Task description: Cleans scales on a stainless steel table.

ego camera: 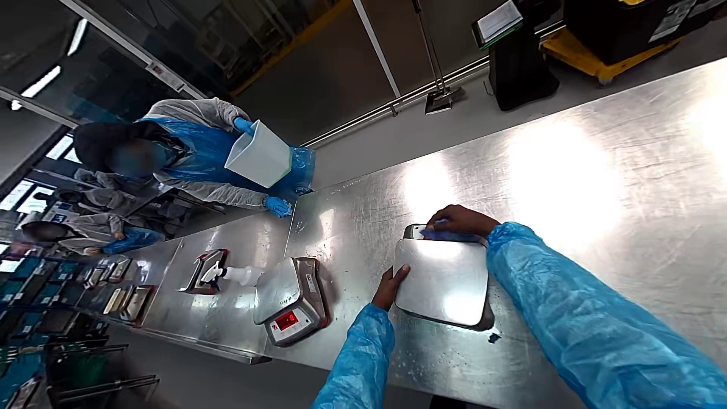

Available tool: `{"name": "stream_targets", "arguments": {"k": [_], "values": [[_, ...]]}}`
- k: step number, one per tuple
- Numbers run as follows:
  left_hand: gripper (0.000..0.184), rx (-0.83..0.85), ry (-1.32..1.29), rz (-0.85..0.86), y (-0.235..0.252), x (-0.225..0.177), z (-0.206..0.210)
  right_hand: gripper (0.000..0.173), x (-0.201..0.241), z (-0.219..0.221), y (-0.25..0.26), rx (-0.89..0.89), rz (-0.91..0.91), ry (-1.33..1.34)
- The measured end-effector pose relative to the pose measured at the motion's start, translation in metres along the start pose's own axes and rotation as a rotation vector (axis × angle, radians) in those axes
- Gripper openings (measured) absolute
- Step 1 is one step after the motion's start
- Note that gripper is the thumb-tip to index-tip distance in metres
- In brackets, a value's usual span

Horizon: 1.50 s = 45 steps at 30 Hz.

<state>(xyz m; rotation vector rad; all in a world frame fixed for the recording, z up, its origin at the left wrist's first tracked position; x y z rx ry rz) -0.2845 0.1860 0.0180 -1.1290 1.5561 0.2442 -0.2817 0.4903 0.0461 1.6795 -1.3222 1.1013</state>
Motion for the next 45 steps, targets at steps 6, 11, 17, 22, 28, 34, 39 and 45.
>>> {"name": "stream_targets", "arguments": {"k": [6, 11, 17, 22, 28, 34, 39, 45], "values": [[0.052, 0.015, -0.010, 0.007, -0.005, -0.008, 0.000, 0.033, 0.032, 0.037, -0.021, -0.087, 0.031, -0.320], [0.050, 0.011, -0.057, 0.007, -0.004, -0.008, -0.001, 0.035, 0.026, 0.029, -0.129, -0.373, 0.009, -0.373], [0.048, 0.010, -0.097, -0.003, -0.003, -0.008, 0.001, 0.033, 0.009, -0.013, -0.150, -0.556, 0.161, -0.134], [0.047, 0.008, -0.052, -0.050, -0.011, -0.017, 0.001, 0.058, 0.057, 0.064, -0.083, -0.415, -0.057, -0.479], [0.050, 0.012, -0.036, -0.038, -0.014, -0.019, 0.000, 0.048, 0.071, 0.125, -0.175, -0.085, -0.238, -0.267], [0.054, 0.009, -0.054, -0.078, -0.013, -0.015, 0.002, 0.032, 0.030, 0.022, -0.158, -0.464, -0.065, 0.073], [0.054, -0.005, -0.077, -0.140, -0.011, -0.010, 0.007, 0.040, -0.071, 0.032, -0.129, -0.904, 0.157, 0.301], [0.054, 0.032, -0.039, -0.217, -0.014, -0.018, 0.009, 0.045, -0.001, 0.160, -0.213, -1.048, 0.454, 0.607]]}}
Point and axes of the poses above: each hand's wrist, its own y-axis towards the middle knuckle, its own z-axis out of the palm, x = y × z, the point moved 3 cm from there along y, towards the middle knuckle, and after that the axes turned 6 degrees about y, right-handed, at the moved point
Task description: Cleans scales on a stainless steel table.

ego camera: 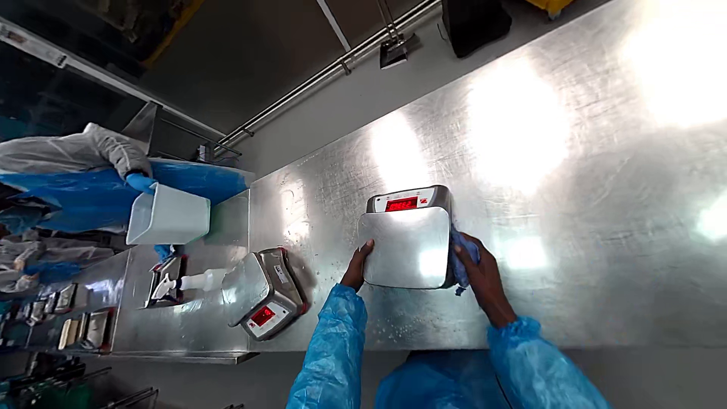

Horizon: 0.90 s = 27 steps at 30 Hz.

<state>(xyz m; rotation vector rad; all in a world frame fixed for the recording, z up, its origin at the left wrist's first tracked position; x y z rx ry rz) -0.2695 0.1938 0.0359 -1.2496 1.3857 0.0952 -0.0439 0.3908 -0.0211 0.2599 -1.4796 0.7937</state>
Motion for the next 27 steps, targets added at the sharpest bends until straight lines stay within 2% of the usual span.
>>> {"name": "stream_targets", "arguments": {"k": [3, 6, 8, 10, 12, 15, 17, 20, 27], "values": [[0.054, 0.038, 0.006, -0.001, 0.005, -0.001, -0.004, 0.042, -0.017, -0.005, -0.041, -0.168, 0.126, 0.229], [0.061, 0.104, -0.003, 0.034, 0.004, -0.002, -0.003, 0.042, -0.007, 0.002, -0.042, -0.126, 0.103, 0.093], [0.064, 0.124, 0.007, 0.071, -0.009, -0.019, 0.003, 0.037, 0.012, -0.003, -0.027, -0.095, 0.075, -0.017], [0.070, 0.121, 0.005, 0.077, -0.029, -0.041, 0.010, 0.034, 0.023, -0.011, -0.020, -0.124, 0.109, 0.027], [0.080, 0.102, -0.060, 0.051, -0.040, -0.057, 0.024, 0.035, 0.042, -0.010, -0.037, -0.289, 0.098, 0.062], [0.095, 0.118, -0.207, 0.028, -0.044, -0.060, 0.056, 0.048, 0.061, 0.023, -0.067, -0.643, -0.097, -0.032], [0.104, 0.128, -0.262, -0.017, -0.049, -0.059, 0.080, 0.061, 0.057, 0.057, -0.077, -0.732, -0.237, -0.152], [0.107, 0.145, -0.326, -0.046, -0.055, -0.069, 0.104, 0.064, 0.055, 0.087, -0.089, -0.785, -0.248, -0.182], [0.108, 0.176, -0.417, -0.086, -0.062, -0.060, 0.111, 0.053, 0.090, 0.018, -0.041, -0.857, -0.337, -0.455]]}}
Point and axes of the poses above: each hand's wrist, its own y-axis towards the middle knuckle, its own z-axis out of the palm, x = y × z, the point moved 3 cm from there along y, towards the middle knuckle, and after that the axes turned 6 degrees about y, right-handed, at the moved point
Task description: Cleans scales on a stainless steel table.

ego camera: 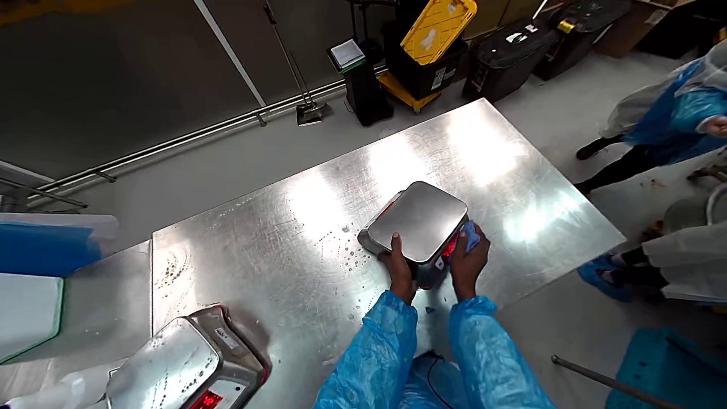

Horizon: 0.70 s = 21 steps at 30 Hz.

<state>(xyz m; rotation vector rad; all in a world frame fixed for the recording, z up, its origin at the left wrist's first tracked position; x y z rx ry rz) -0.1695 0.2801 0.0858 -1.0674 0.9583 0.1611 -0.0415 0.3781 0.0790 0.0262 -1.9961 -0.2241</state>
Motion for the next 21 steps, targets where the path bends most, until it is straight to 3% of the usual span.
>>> {"name": "stream_targets", "arguments": {"k": [4, 8, 10, 14, 17, 21], "values": [[0.094, 0.042, -0.133, 0.030, -0.004, -0.001, -0.003, 0.052, 0.005, 0.000, 0.020, 0.030, 0.047, 0.093], [0.090, 0.009, -0.220, 0.007, 0.004, -0.004, -0.003, 0.047, 0.057, 0.002, -0.069, 0.197, -0.198, 0.051], [0.088, 0.013, -0.255, -0.002, 0.008, -0.007, -0.004, 0.044, 0.071, -0.008, -0.091, 0.241, -0.212, 0.063], [0.093, -0.011, -0.292, -0.029, 0.011, -0.006, -0.007, 0.052, 0.075, -0.009, -0.015, 0.197, -0.099, 0.101], [0.093, -0.043, -0.311, -0.051, 0.013, -0.001, -0.004, 0.048, 0.084, 0.013, 0.004, 0.184, -0.274, 0.056], [0.092, -0.015, -0.112, -0.068, -0.014, -0.022, -0.013, 0.043, 0.089, 0.019, -0.080, 0.258, -0.448, 0.028]]}}
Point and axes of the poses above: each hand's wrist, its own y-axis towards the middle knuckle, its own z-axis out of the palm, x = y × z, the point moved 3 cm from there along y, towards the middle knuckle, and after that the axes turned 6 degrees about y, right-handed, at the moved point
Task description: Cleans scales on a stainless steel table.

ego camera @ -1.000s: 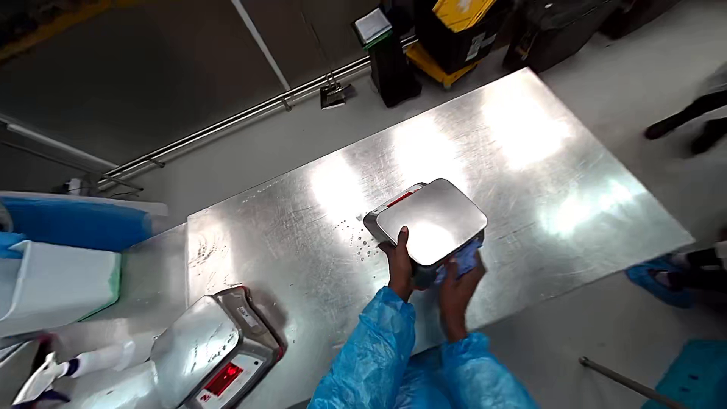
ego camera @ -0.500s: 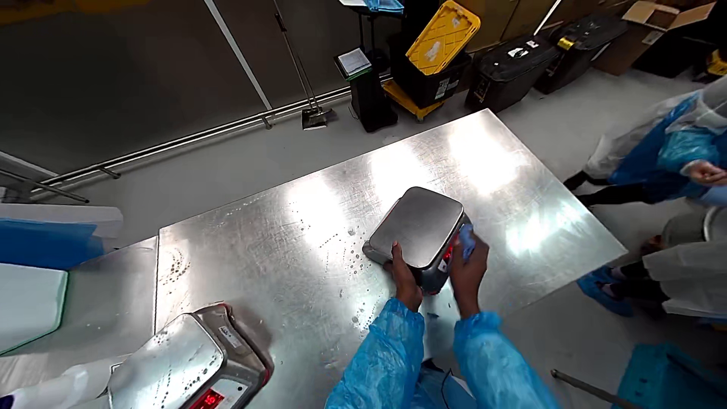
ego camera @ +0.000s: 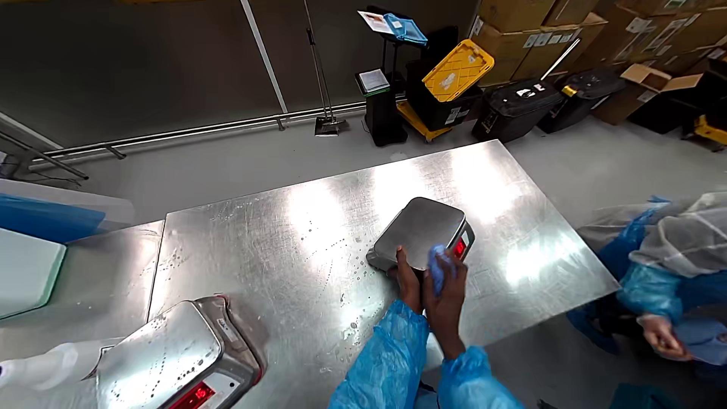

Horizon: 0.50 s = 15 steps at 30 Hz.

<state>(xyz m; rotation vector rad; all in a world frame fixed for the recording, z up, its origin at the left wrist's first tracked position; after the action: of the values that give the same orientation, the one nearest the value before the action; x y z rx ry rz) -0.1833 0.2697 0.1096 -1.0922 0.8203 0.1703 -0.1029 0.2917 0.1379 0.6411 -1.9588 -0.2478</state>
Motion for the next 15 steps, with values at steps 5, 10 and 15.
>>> {"name": "stream_targets", "arguments": {"k": [5, 10, 15], "values": [[0.086, 0.011, -0.231, 0.012, 0.022, -0.006, 0.007, 0.035, 0.002, -0.045, -0.019, 0.012, 0.048, -0.009], [0.086, -0.026, -0.271, -0.009, 0.014, -0.001, 0.004, 0.049, -0.065, -0.046, 0.068, -0.066, 0.299, 0.021], [0.083, -0.055, -0.286, 0.039, 0.020, 0.002, 0.006, 0.050, -0.026, -0.019, -0.004, -0.006, 0.192, -0.053]]}}
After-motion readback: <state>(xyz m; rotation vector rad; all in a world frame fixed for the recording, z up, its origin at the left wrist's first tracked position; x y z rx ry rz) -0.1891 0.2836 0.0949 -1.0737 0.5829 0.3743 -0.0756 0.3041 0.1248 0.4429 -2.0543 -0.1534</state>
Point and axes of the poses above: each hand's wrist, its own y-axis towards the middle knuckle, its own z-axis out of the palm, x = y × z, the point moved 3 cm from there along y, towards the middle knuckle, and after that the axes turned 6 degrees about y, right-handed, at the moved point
